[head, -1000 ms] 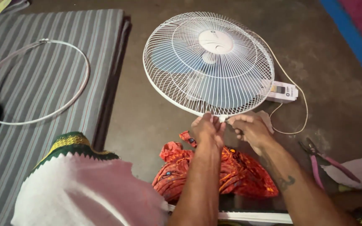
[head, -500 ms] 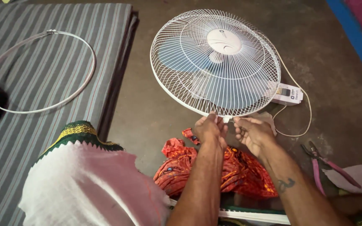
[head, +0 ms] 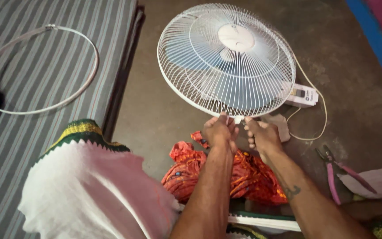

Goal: The person assembles a table fan by attaching the front grille to the fan head, securing it with a central cap, and then attaching a circular frame to the base. They use a cloth to wipe the grille and a screwdriver to tighten the cap.

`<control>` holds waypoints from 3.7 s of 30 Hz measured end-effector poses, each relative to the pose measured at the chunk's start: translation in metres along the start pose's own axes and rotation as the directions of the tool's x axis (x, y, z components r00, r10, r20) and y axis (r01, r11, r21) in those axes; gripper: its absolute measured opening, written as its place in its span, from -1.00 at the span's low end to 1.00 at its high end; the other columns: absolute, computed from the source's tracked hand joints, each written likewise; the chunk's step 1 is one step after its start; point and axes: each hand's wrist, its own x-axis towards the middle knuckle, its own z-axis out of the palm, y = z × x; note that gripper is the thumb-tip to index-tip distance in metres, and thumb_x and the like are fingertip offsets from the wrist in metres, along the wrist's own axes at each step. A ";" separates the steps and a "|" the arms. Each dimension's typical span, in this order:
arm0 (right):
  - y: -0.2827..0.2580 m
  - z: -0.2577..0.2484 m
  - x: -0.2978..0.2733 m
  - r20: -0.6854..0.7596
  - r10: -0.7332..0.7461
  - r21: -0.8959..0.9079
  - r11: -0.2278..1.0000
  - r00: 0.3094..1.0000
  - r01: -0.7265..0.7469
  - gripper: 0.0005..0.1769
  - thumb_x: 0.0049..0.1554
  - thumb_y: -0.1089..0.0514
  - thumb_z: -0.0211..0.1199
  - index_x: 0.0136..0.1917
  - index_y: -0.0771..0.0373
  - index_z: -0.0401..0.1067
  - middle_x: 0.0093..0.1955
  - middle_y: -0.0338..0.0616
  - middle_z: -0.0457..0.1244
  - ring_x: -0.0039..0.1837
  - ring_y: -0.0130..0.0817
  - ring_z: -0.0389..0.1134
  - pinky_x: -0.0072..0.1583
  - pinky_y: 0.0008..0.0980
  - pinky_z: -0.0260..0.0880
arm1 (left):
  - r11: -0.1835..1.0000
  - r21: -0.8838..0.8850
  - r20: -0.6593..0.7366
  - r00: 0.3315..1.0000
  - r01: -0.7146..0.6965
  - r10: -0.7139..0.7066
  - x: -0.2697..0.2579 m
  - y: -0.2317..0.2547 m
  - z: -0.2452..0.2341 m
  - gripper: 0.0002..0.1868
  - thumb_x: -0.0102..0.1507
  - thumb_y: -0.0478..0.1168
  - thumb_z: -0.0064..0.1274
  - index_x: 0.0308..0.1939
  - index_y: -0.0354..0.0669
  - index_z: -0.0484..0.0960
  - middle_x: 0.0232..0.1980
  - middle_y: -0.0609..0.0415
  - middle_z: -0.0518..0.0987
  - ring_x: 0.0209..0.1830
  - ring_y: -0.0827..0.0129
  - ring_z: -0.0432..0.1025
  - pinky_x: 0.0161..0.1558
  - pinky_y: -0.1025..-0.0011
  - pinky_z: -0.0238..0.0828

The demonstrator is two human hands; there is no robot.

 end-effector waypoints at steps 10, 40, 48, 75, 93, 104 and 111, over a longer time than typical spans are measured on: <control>0.008 -0.020 0.009 0.253 0.020 0.093 0.995 0.967 -0.045 -0.78 0.24 0.07 0.15 -0.03 0.26 0.47 -0.28 -0.33 0.24 -0.28 -0.53 0.22 -0.18 -0.43 0.26 | 0.999 0.051 -0.004 1.000 -0.007 0.007 0.001 -0.001 -0.004 -0.86 0.34 -0.28 0.09 -0.24 -0.19 0.44 -0.32 0.03 0.61 -0.43 0.41 0.50 -0.44 0.51 0.43; 0.023 -0.005 0.007 0.031 -0.016 0.025 1.000 0.999 0.015 -0.68 0.25 -0.02 0.26 -0.05 0.32 0.49 -0.24 -0.21 0.29 -0.23 -0.42 0.26 -0.15 -0.40 0.25 | 0.994 0.112 -0.021 1.000 0.006 -0.004 -0.004 -0.001 -0.015 -0.84 0.34 -0.23 0.09 -0.21 -0.14 0.41 -0.29 0.00 0.61 -0.42 0.37 0.50 -0.41 0.43 0.45; 0.019 -0.015 0.004 0.112 -0.036 0.024 0.999 0.993 0.034 -0.73 0.16 0.13 0.07 0.03 0.23 0.50 -0.18 -0.28 0.41 -0.19 -0.52 0.38 -0.13 -0.48 0.39 | 0.990 0.095 -0.098 0.989 -0.103 0.112 -0.011 -0.008 -0.012 -0.87 0.32 -0.27 0.13 -0.15 -0.28 0.57 -0.33 0.04 0.61 -0.44 0.42 0.42 -0.42 0.50 0.34; 0.023 0.002 0.007 -0.087 -0.292 -0.006 0.956 0.953 0.292 -0.63 0.21 -0.01 0.16 -0.12 0.36 0.52 -0.37 -0.29 0.31 -0.30 -0.55 0.26 -0.20 -0.50 0.30 | 0.984 0.073 -0.068 0.984 -0.161 0.166 -0.013 -0.009 0.011 -0.83 0.32 -0.27 0.09 -0.16 -0.32 0.47 -0.15 -0.07 0.64 -0.22 0.30 0.59 -0.23 0.44 0.57; 0.000 -0.009 0.003 -0.040 0.065 0.141 0.988 0.997 -0.059 -0.73 0.15 0.07 0.36 0.01 0.29 0.51 -0.15 -0.25 0.38 -0.21 -0.52 0.30 -0.11 -0.38 0.32 | 0.999 0.048 -0.022 0.999 -0.021 0.022 0.008 -0.008 -0.002 -0.75 0.31 -0.26 0.12 -0.04 -0.38 0.54 -0.11 -0.15 0.64 -0.19 0.18 0.61 -0.17 0.37 0.63; 0.019 -0.022 0.026 0.121 -0.127 0.074 0.990 0.985 0.119 -0.63 0.31 -0.01 0.26 -0.08 0.40 0.48 -0.30 -0.18 0.23 -0.27 -0.45 0.20 -0.19 -0.42 0.20 | 1.000 0.022 0.014 1.000 -0.020 0.020 0.010 -0.008 -0.001 -0.81 0.31 -0.24 0.13 -0.11 -0.31 0.53 -0.21 -0.04 0.64 -0.30 0.32 0.57 -0.28 0.46 0.58; 0.007 -0.013 0.010 -0.030 -0.050 0.064 0.997 0.998 0.052 -0.77 0.18 0.06 0.31 -0.03 0.26 0.53 -0.18 -0.25 0.38 -0.21 -0.54 0.29 -0.12 -0.50 0.28 | 1.000 0.007 0.042 0.999 -0.023 0.023 0.012 -0.009 -0.002 -0.83 0.32 -0.23 0.14 -0.17 -0.31 0.57 -0.27 0.00 0.64 -0.35 0.35 0.55 -0.37 0.49 0.53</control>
